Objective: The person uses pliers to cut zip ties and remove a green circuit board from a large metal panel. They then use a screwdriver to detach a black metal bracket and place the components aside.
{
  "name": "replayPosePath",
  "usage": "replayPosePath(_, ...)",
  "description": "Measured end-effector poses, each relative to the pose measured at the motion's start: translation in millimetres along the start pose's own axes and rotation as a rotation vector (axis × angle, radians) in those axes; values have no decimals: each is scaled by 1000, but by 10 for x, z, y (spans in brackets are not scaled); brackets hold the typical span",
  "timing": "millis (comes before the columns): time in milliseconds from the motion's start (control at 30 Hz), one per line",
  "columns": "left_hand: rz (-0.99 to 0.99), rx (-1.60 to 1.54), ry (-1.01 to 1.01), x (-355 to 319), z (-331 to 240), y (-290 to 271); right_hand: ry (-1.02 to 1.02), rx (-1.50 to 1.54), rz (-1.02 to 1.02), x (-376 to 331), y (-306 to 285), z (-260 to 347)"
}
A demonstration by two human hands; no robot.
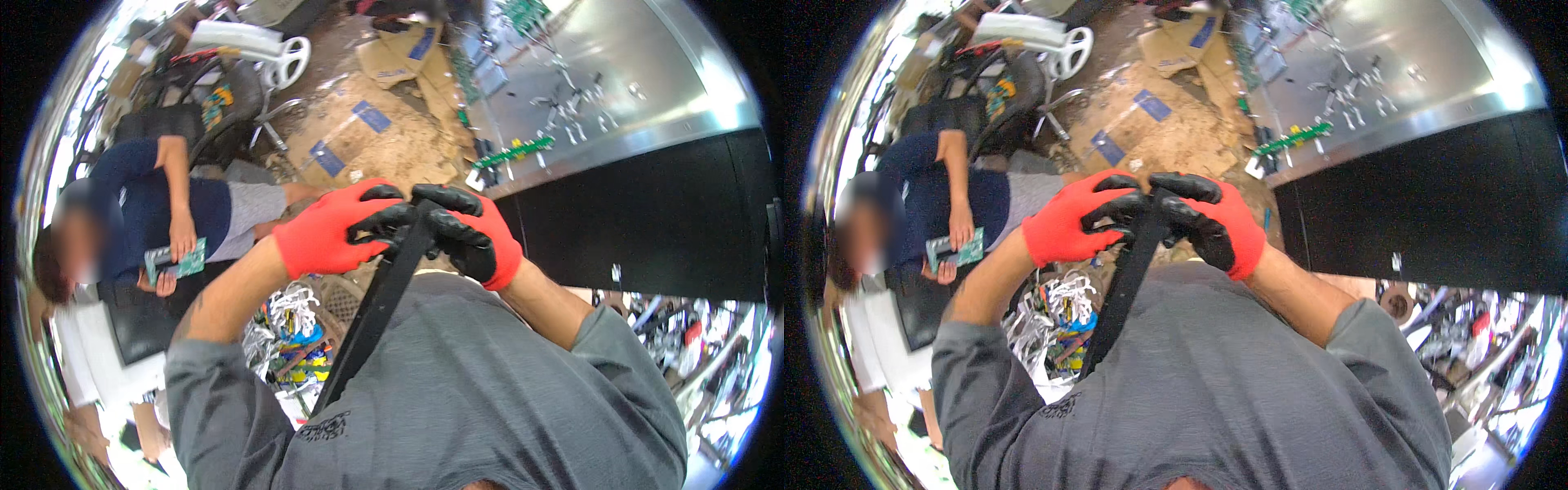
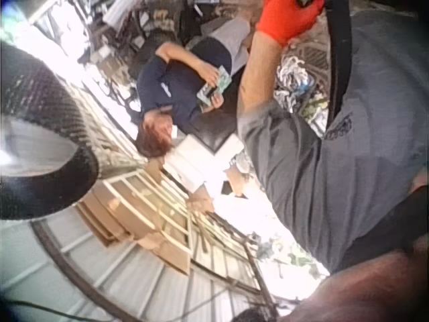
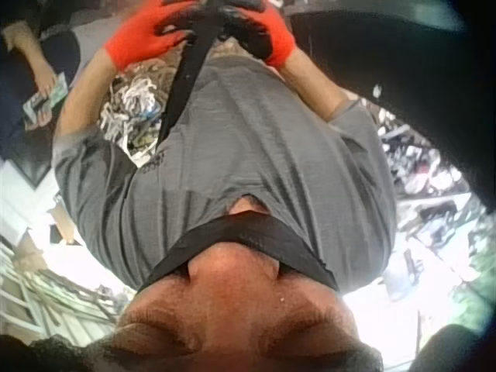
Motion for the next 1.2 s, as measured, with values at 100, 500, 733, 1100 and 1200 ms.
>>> replayPosePath(100, -87, -56, 15, -40, 155, 102, 11, 95, 86, -69, -45, 22)
replayPosePath(500, -182, -1356, -620, -312, 332, 761, -119, 138, 134, 55, -76, 340)
replayPosePath(733, -147, -976, -399, 1, -97, 179, -314, 55, 304, 171, 282, 953)
replayPosePath(1100, -1016, -486, -98, -352, -243, -246, -369, -119, -8, -9, 580, 1142)
replayPosePath(1200, -948, -60, -173, -387, -305, -74, -166, -181, 39, -114, 679, 946)
Point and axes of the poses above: each hand's wrist, its own x-axis towards the middle knuckle, its own y-axis out of the palm, z = x × y, the point moved 8 cm from there along x, towards the middle knuckle, and after that the axes turned 6 degrees about y, right-handed, at the moved point
